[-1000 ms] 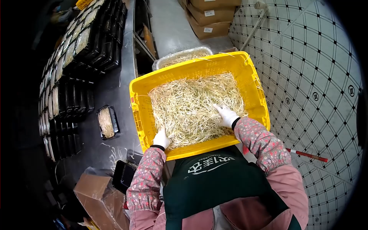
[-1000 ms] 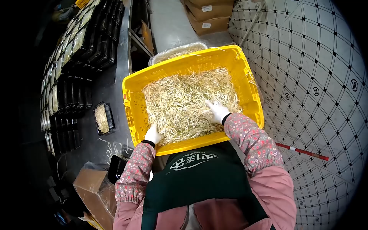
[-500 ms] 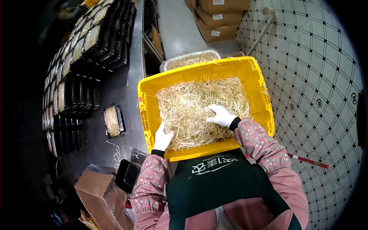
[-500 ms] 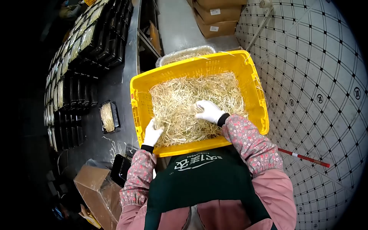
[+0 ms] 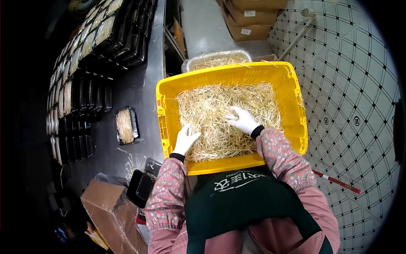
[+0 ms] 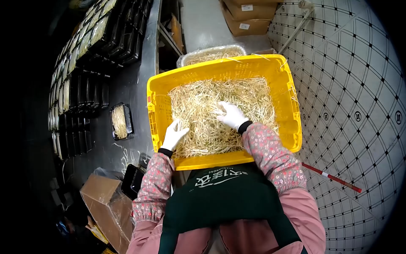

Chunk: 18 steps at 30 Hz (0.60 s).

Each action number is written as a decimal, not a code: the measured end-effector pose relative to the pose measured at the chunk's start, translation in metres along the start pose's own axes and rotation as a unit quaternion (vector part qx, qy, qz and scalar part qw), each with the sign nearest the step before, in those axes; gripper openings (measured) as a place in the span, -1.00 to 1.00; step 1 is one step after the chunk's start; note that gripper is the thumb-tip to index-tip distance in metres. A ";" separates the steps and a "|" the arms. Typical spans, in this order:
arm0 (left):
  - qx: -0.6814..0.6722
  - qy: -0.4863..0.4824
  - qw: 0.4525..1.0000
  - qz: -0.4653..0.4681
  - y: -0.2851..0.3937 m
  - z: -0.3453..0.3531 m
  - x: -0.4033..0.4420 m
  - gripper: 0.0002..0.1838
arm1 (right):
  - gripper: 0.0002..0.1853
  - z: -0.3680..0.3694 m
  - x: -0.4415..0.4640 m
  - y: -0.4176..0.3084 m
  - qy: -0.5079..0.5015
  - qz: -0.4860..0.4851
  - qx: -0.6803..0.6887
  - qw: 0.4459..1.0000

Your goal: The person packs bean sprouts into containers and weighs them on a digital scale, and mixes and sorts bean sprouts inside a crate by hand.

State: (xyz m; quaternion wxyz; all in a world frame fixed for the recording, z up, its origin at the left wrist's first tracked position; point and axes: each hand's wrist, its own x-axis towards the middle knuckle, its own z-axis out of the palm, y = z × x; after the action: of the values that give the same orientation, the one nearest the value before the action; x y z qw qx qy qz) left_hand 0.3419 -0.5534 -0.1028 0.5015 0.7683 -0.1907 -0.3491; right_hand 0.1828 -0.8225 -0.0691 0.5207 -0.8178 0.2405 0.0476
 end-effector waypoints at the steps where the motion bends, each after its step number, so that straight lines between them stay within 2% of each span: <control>1: -0.015 -0.004 0.999 -0.028 -0.004 -0.003 0.001 -0.22 | -0.30 -0.008 0.002 -0.001 -0.039 0.000 -0.057 0.998; 2: 0.041 -0.002 0.997 -0.065 -0.006 -0.004 0.003 -0.22 | -0.30 -0.007 0.005 0.003 -0.041 -0.003 -0.057 0.998; 3: 0.041 0.000 0.997 -0.065 -0.005 -0.006 0.003 -0.22 | -0.23 -0.005 0.006 0.004 -0.033 -0.005 -0.081 0.996; 5: -0.173 0.001 0.964 -0.204 -0.006 -0.007 -0.002 -0.26 | -0.15 -0.001 0.008 0.008 -0.029 -0.005 -0.106 0.994; 7: -0.183 0.022 0.958 -0.221 -0.024 -0.007 -0.001 -0.30 | -0.11 -0.008 0.005 -0.012 -0.031 0.076 -0.193 0.978; 9: -0.203 0.008 0.947 -0.250 -0.023 -0.011 -0.001 -0.32 | -0.21 -0.009 0.001 -0.019 0.019 0.056 -0.192 0.980; 12: -0.196 0.034 0.945 -0.259 -0.018 -0.008 -0.001 -0.37 | -0.37 -0.001 0.004 -0.009 0.120 -0.040 -0.145 0.981; 13: -0.195 0.049 0.944 -0.261 -0.018 -0.006 -0.002 -0.40 | -0.37 0.001 0.004 -0.009 0.118 -0.041 -0.145 0.982; 15: -0.208 0.053 0.941 -0.260 -0.027 -0.005 0.001 -0.46 | -0.47 0.001 0.003 -0.009 0.137 -0.103 -0.081 0.982; 18: -0.234 0.074 0.925 -0.289 -0.045 -0.007 0.005 -0.50 | -0.57 0.006 0.002 -0.004 0.149 -0.100 -0.045 0.983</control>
State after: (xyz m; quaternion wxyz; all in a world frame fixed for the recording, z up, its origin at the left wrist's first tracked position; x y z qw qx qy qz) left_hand 0.3478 -0.5336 -0.1437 0.5569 0.6745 0.1645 -0.4559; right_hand 0.1877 -0.8169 -0.0691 0.4438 -0.8582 0.2300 -0.1169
